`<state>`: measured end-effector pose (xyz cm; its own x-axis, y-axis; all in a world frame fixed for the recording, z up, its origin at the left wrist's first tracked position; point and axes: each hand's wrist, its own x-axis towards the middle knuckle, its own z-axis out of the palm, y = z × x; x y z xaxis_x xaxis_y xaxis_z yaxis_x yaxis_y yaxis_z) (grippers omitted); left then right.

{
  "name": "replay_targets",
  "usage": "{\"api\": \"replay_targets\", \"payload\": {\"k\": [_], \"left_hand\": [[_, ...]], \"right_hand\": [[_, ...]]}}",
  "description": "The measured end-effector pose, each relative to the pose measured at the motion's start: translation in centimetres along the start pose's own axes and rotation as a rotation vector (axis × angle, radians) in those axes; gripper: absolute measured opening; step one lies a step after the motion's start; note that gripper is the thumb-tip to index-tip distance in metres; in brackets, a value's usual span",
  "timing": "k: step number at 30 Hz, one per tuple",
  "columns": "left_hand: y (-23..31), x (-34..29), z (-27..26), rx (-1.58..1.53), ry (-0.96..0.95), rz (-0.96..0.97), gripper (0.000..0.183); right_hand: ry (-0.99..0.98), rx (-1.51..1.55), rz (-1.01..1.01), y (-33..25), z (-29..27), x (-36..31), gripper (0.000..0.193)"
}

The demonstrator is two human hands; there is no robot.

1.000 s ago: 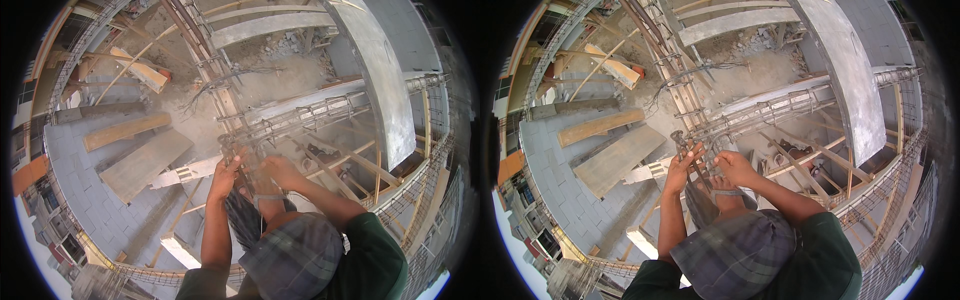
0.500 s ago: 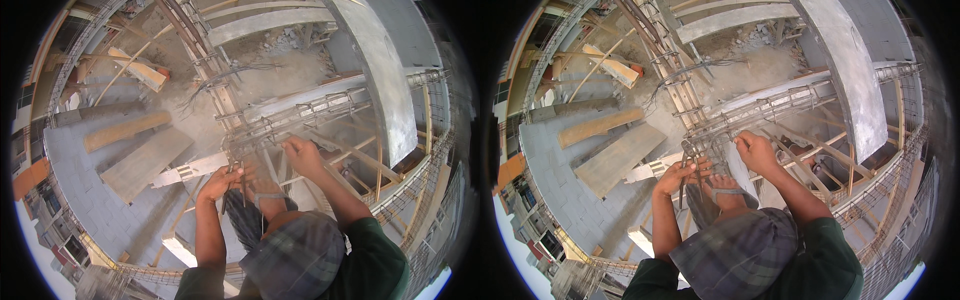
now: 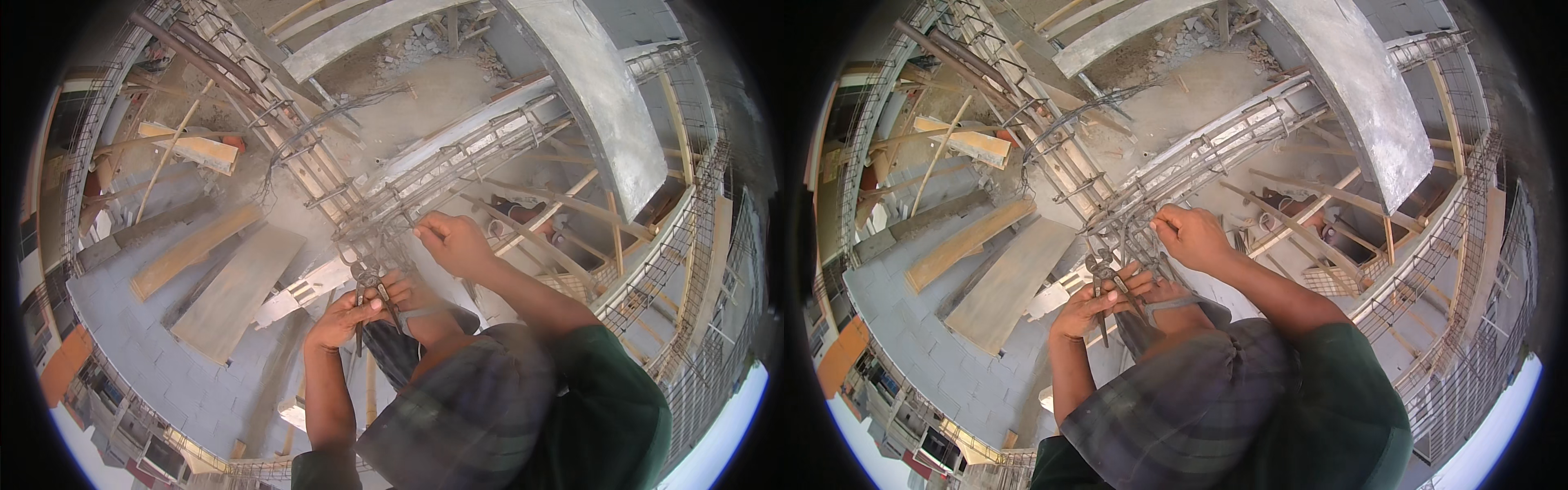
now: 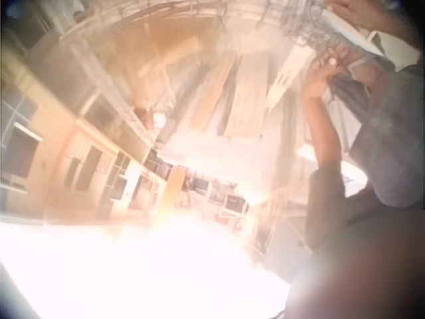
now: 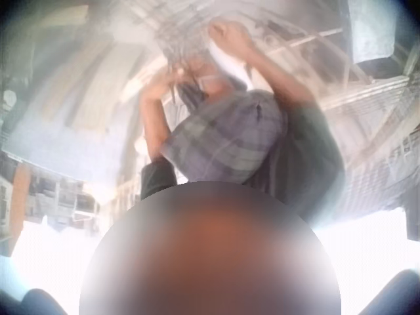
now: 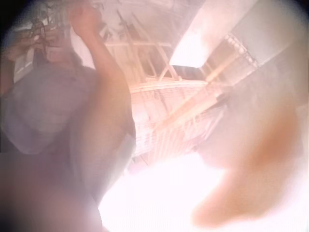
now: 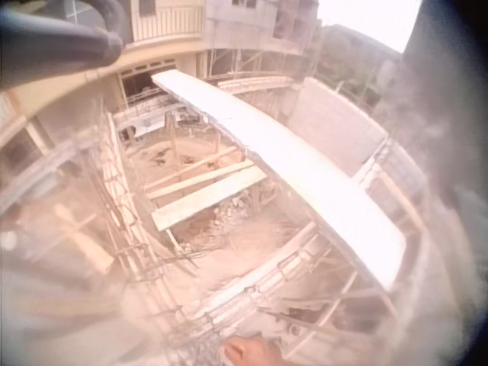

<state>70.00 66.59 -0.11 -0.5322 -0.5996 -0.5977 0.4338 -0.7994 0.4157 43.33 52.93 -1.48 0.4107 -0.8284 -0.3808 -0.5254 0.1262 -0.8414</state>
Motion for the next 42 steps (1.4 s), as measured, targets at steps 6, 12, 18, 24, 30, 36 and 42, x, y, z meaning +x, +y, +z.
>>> {"api": "replay_targets", "payload": {"k": [6, 12, 18, 24, 30, 36, 42], "left_hand": [[-2.5, 0.1, -1.2, 0.115, 0.353, 0.026, 0.039], [-6.6, 1.1, -6.6, -0.066, 0.925, 0.286, 0.026], [-10.2, 5.7, -11.4, 0.047, 1.002, 0.239, 0.013], [-10.3, 10.8, -12.4, 0.036, 1.063, 0.236, 0.023], [-9.7, 12.5, -12.3, -0.061, 1.035, 0.239, 0.029], [-9.6, 13.0, -12.2, -0.092, 1.013, 0.191, 0.039], [-11.6, 14.3, -13.2, 0.046, 1.086, 0.311, 0.036]], "right_hand": [[0.074, 0.215, 0.184, 3.3, -2.5, -2.2, 0.024], [0.155, -0.074, 0.172, 10.2, -4.6, -8.6, 0.022], [0.041, -0.317, 0.005, 15.0, 1.4, -6.0, 0.019], [0.068, -0.426, -0.045, 14.4, 7.6, -1.5, 0.018], [0.071, -0.487, -0.066, 13.6, 9.6, 0.3, 0.017], [0.017, -0.422, -0.045, 13.4, 10.0, 0.1, 0.019], [-0.142, 0.182, 0.152, 12.7, 9.0, 0.4, 0.018]]}}
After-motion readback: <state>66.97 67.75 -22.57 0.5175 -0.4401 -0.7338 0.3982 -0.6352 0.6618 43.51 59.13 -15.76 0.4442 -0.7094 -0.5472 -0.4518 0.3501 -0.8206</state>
